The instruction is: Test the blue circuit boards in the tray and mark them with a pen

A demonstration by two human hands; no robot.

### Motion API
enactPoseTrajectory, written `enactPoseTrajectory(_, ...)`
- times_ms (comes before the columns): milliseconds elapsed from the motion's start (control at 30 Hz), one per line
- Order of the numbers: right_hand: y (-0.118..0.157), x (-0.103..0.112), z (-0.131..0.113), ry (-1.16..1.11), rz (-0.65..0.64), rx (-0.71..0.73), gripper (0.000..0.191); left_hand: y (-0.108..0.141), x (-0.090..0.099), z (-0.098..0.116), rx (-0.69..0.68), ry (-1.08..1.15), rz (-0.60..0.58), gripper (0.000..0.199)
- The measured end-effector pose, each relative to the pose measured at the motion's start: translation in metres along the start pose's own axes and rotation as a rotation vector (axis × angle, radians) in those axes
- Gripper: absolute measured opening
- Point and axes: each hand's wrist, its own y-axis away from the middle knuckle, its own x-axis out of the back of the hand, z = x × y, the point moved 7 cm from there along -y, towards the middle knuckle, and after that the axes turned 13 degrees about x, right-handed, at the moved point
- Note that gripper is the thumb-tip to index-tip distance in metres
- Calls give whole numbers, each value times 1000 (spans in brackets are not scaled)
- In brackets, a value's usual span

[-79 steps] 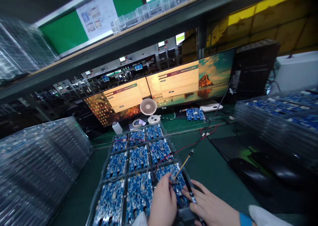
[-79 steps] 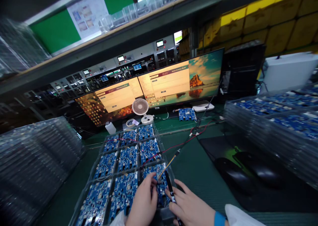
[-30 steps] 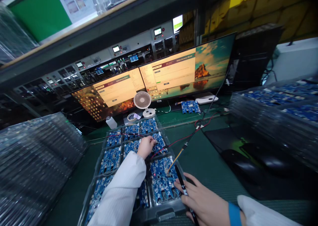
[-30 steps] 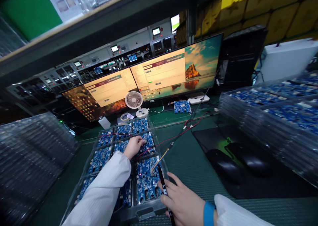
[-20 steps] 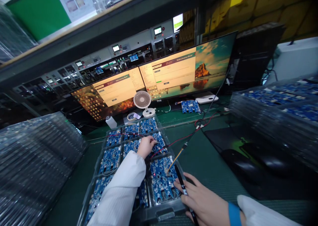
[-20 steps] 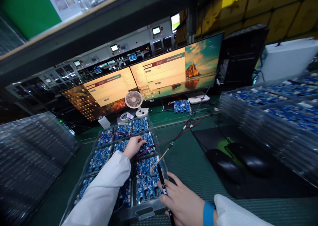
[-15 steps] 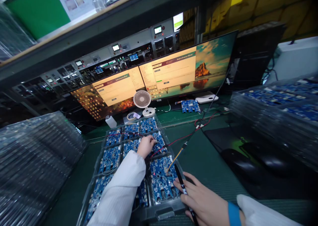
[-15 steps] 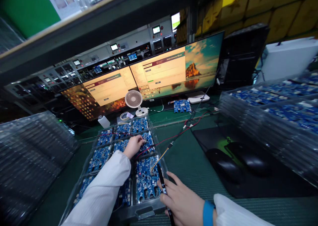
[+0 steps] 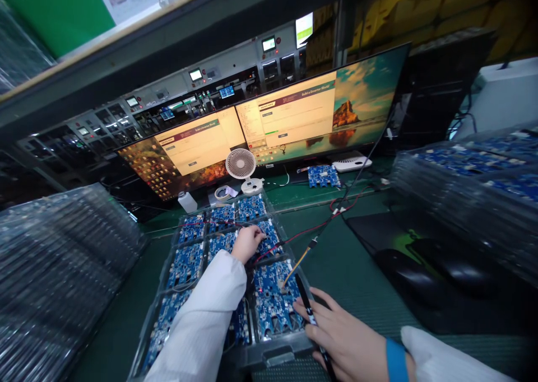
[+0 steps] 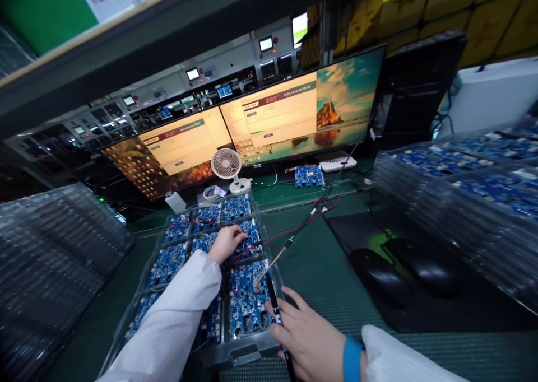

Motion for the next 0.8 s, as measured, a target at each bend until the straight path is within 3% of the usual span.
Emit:
enactPoseTrajectory(533,2,-3,1,-6,36,-31,37,10,1,-3,46,2,-16,17)
enactPoseTrajectory(667,3,-5,7,-37,47,45,41,25,26,7,102,-39,20,21)
enactPoseTrajectory(767,4,-10,9,-107,6,128,42,63,63,41,62,7,62,23)
enactPoseTrajectory(800,5,-12,11,-111,10,123,42,83,77,60,1,155,57,22)
